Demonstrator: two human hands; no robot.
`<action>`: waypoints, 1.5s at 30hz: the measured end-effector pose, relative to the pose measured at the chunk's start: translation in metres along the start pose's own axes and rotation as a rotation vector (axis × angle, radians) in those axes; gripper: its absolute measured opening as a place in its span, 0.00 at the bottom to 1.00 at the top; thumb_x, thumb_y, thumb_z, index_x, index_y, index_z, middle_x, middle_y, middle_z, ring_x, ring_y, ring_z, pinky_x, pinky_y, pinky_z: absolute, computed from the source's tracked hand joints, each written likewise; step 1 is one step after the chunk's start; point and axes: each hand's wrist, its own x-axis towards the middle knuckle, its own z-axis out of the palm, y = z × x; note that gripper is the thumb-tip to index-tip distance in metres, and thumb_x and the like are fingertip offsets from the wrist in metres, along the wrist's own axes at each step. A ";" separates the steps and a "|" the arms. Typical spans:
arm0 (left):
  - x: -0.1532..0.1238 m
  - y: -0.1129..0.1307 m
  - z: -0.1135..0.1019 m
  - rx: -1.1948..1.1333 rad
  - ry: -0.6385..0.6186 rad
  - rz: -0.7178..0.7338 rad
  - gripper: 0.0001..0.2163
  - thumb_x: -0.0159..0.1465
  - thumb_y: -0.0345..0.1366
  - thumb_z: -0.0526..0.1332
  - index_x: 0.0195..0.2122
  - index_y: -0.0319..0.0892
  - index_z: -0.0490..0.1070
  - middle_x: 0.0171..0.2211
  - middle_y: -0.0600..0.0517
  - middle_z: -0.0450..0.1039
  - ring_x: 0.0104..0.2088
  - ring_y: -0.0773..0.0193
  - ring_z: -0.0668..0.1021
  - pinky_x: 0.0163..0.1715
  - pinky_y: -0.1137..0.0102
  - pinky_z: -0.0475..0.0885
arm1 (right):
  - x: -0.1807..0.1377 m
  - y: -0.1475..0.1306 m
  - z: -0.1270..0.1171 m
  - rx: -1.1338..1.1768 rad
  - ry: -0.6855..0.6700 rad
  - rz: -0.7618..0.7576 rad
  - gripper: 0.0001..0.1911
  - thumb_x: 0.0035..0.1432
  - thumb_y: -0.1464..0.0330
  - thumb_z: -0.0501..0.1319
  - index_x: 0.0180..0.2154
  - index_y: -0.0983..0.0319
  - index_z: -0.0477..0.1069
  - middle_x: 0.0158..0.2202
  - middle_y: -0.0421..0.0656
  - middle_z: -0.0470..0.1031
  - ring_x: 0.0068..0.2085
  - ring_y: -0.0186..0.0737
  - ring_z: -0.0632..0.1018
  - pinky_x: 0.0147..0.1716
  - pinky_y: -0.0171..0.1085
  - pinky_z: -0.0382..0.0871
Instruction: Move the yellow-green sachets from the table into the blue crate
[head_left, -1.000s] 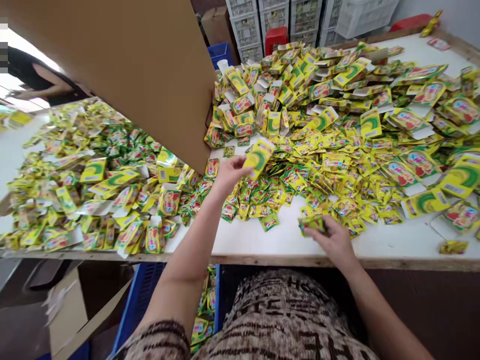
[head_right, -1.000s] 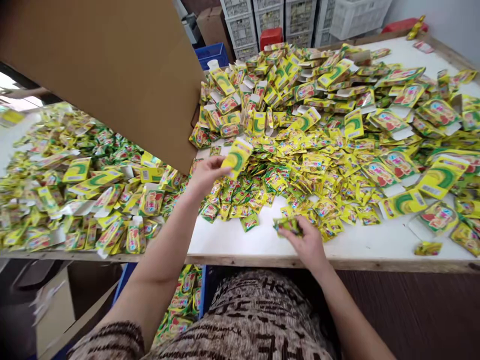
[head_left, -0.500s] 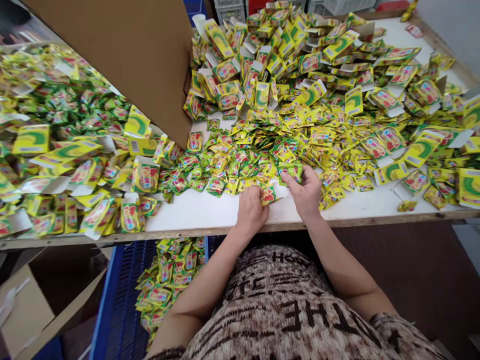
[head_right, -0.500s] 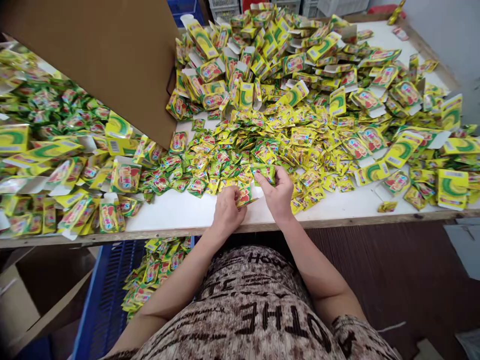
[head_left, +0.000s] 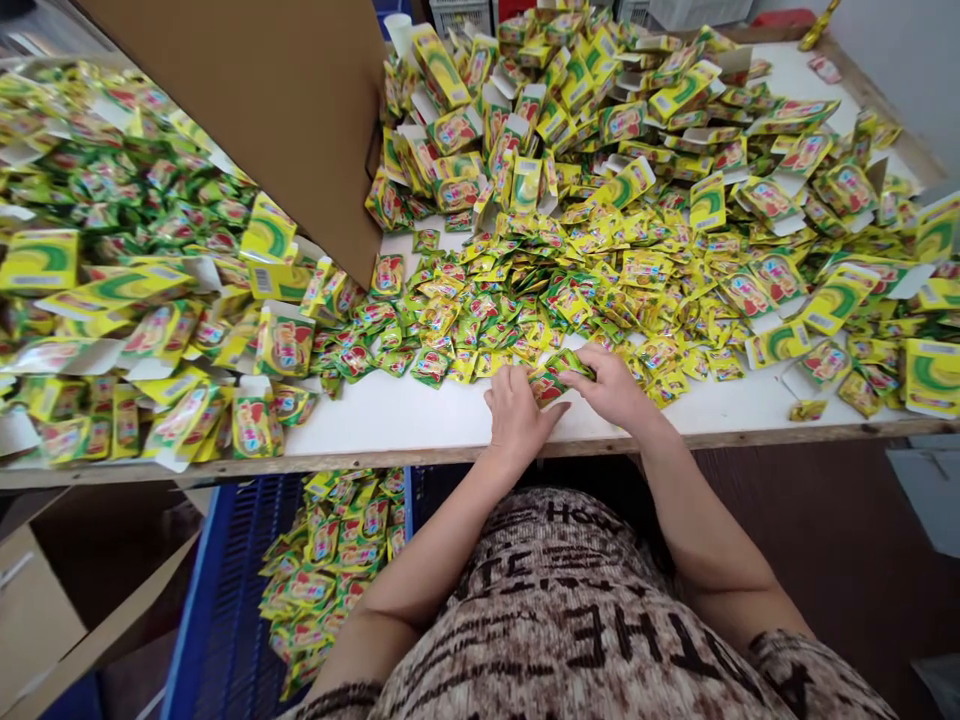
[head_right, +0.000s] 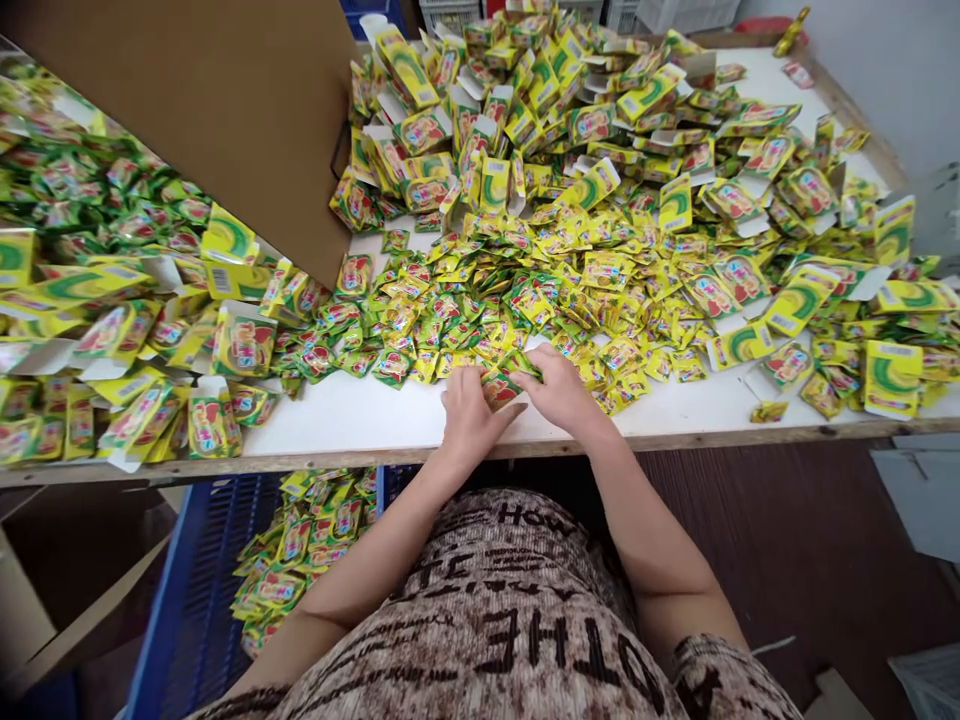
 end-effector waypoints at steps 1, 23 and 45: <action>-0.001 -0.001 -0.001 -0.147 -0.083 -0.023 0.21 0.56 0.42 0.69 0.47 0.42 0.65 0.45 0.43 0.72 0.48 0.47 0.74 0.47 0.54 0.68 | 0.001 -0.002 -0.007 -0.011 -0.025 -0.028 0.08 0.56 0.66 0.62 0.27 0.60 0.67 0.30 0.39 0.69 0.34 0.37 0.70 0.35 0.37 0.61; -0.005 -0.007 -0.008 -1.252 -0.506 -0.279 0.18 0.63 0.52 0.63 0.39 0.41 0.79 0.38 0.48 0.80 0.41 0.58 0.79 0.46 0.64 0.74 | -0.029 0.012 -0.008 0.510 0.016 0.209 0.16 0.57 0.56 0.67 0.42 0.58 0.79 0.32 0.41 0.75 0.27 0.34 0.72 0.24 0.34 0.66; 0.001 -0.001 -0.004 -0.971 -0.157 -0.089 0.13 0.58 0.43 0.70 0.41 0.44 0.81 0.36 0.50 0.82 0.36 0.62 0.81 0.41 0.65 0.78 | -0.031 0.007 0.012 0.564 0.109 0.217 0.13 0.48 0.59 0.74 0.33 0.60 0.83 0.26 0.41 0.78 0.22 0.31 0.72 0.19 0.33 0.71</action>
